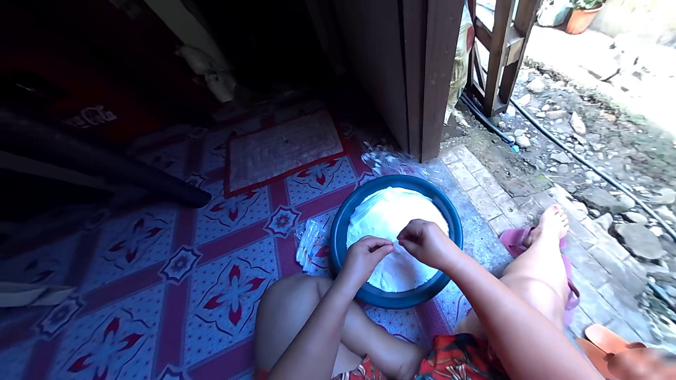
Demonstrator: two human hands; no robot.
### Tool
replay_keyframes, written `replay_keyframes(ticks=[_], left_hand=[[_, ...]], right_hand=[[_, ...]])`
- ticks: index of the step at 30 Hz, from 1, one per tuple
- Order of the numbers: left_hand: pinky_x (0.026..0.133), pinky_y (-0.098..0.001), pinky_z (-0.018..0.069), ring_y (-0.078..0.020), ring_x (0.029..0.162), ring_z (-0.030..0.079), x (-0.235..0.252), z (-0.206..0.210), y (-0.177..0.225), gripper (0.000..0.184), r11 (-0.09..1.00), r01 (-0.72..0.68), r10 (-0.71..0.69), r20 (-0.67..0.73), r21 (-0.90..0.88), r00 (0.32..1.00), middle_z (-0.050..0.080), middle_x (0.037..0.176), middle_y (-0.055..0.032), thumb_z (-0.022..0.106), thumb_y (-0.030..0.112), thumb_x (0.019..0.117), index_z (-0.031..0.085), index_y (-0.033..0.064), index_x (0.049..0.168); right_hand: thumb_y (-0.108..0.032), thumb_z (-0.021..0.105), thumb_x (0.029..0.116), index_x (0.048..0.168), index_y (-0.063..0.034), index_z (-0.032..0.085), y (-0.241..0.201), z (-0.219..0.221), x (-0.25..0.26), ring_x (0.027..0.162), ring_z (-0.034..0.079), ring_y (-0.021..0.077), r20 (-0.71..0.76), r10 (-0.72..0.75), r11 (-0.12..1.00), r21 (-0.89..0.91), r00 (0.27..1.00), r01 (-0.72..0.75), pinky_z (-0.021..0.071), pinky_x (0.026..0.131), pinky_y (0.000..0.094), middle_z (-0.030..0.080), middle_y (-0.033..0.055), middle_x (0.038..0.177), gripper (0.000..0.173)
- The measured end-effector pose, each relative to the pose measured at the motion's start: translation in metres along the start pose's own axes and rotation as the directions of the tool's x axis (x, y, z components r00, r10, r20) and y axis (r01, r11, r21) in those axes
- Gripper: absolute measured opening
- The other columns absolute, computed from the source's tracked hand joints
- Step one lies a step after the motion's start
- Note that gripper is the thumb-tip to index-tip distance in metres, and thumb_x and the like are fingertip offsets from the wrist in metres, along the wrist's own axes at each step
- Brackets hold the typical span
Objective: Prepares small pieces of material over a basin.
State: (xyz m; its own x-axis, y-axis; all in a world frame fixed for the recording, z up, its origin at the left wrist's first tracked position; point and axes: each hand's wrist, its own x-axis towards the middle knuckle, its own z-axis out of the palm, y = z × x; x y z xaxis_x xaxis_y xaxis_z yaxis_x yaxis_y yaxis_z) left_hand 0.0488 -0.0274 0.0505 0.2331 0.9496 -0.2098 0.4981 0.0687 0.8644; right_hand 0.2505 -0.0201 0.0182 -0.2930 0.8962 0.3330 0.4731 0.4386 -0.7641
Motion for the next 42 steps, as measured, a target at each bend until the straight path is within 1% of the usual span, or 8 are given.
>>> replay_keyframes(ticks=[6,10,14,19,25,31,37,42], left_hand=[[0.085,-0.0237,0.0559,-0.0081,0.09,0.067,0.0,0.0,-0.005,0.01,0.999,0.026,-0.027,-0.013,-0.023,1.0,0.072,0.103,-0.0036,0.073,0.012,0.0948,0.077,0.0069,0.102],[0.083,-0.0229,0.0562,-0.0074,0.088,0.068,-0.001,-0.001,-0.001,0.01,0.998,0.047,-0.048,-0.006,-0.038,0.999,0.072,0.103,-0.0033,0.073,0.011,0.0947,0.077,0.0066,0.103],[0.082,-0.023,0.0561,-0.0073,0.086,0.067,0.0,-0.001,0.001,0.01,0.998,0.058,-0.057,0.017,-0.023,0.998,0.071,0.102,-0.003,0.073,0.012,0.0951,0.077,0.0074,0.102],[0.082,-0.0232,0.0557,-0.0076,0.086,0.067,0.0,-0.002,0.002,0.01,0.998,0.064,-0.063,0.027,-0.011,0.998,0.07,0.101,-0.0037,0.073,0.012,0.095,0.076,0.006,0.102],[0.08,-0.0237,0.0552,-0.0081,0.083,0.066,0.001,-0.009,0.0,0.01,0.996,0.089,-0.089,-0.005,-0.021,0.996,0.07,0.099,-0.0046,0.071,0.01,0.0957,0.075,0.0043,0.103],[0.079,-0.0233,0.0551,-0.0078,0.082,0.066,0.001,-0.011,-0.004,0.011,0.994,0.1,-0.101,-0.009,-0.039,0.995,0.07,0.098,-0.0043,0.071,0.011,0.0962,0.075,0.0034,0.103],[0.078,-0.0221,0.055,-0.0059,0.08,0.066,0.002,-0.013,-0.005,0.01,0.991,0.113,-0.114,-0.002,-0.074,0.993,0.072,0.094,-0.0024,0.071,0.01,0.0965,0.074,0.0037,0.103],[0.079,-0.0229,0.0552,-0.0064,0.081,0.067,0.004,-0.007,-0.005,0.01,0.99,0.121,-0.12,0.018,-0.07,0.993,0.072,0.094,-0.0021,0.071,0.011,0.0962,0.074,0.0043,0.103]], right_hand=[[-0.014,0.069,0.0907,0.091,-0.0105,0.078,0.009,-0.021,-0.001,0.081,0.072,0.0128,-0.005,0.114,0.986,-0.121,0.993,-0.114,0.0612,0.078,0.0338,0.073,0.0029,0.087,0.01],[-0.006,0.059,0.0938,0.105,-0.0132,0.076,0.02,-0.039,-0.002,0.099,0.071,0.0261,-0.046,0.182,0.892,-0.412,0.982,-0.184,0.0594,0.089,0.0467,0.072,0.0086,0.105,0.022],[0.001,0.056,0.0941,0.113,-0.0132,0.077,0.026,-0.039,0.0,0.113,0.065,0.0343,0.033,0.228,0.853,-0.488,0.973,-0.183,0.0561,0.095,0.0497,0.066,0.0148,0.125,0.031],[0.0,0.051,0.0975,0.105,-0.0043,0.076,0.029,-0.036,0.006,0.112,0.066,0.0343,0.13,0.358,0.817,-0.524,0.925,-0.242,0.0559,0.094,0.0492,0.067,0.0166,0.115,0.026],[0.003,0.049,0.0977,0.106,0.0001,0.072,0.028,-0.034,0.014,0.115,0.064,0.0351,0.164,0.454,0.771,-0.565,0.876,-0.293,0.055,0.096,0.0491,0.064,0.0189,0.122,0.025],[0.002,0.054,0.0945,0.096,-0.0015,0.074,0.054,-0.029,0.014,0.113,0.064,0.0371,0.132,0.405,0.743,-0.625,0.905,-0.241,0.056,0.089,0.0544,0.067,0.0167,0.119,0.021],[-0.001,0.059,0.0945,0.093,-0.0073,0.078,0.049,-0.046,0.01,0.107,0.065,0.0336,0.048,0.342,0.759,-0.602,0.938,-0.246,0.0565,0.088,0.0514,0.069,0.0118,0.108,0.02],[0.003,0.055,0.0939,0.095,-0.0024,0.076,0.047,-0.035,0.012,0.111,0.065,0.0374,0.146,0.387,0.786,-0.568,0.91,-0.243,0.055,0.091,0.056,0.07,0.0157,0.111,0.022]])
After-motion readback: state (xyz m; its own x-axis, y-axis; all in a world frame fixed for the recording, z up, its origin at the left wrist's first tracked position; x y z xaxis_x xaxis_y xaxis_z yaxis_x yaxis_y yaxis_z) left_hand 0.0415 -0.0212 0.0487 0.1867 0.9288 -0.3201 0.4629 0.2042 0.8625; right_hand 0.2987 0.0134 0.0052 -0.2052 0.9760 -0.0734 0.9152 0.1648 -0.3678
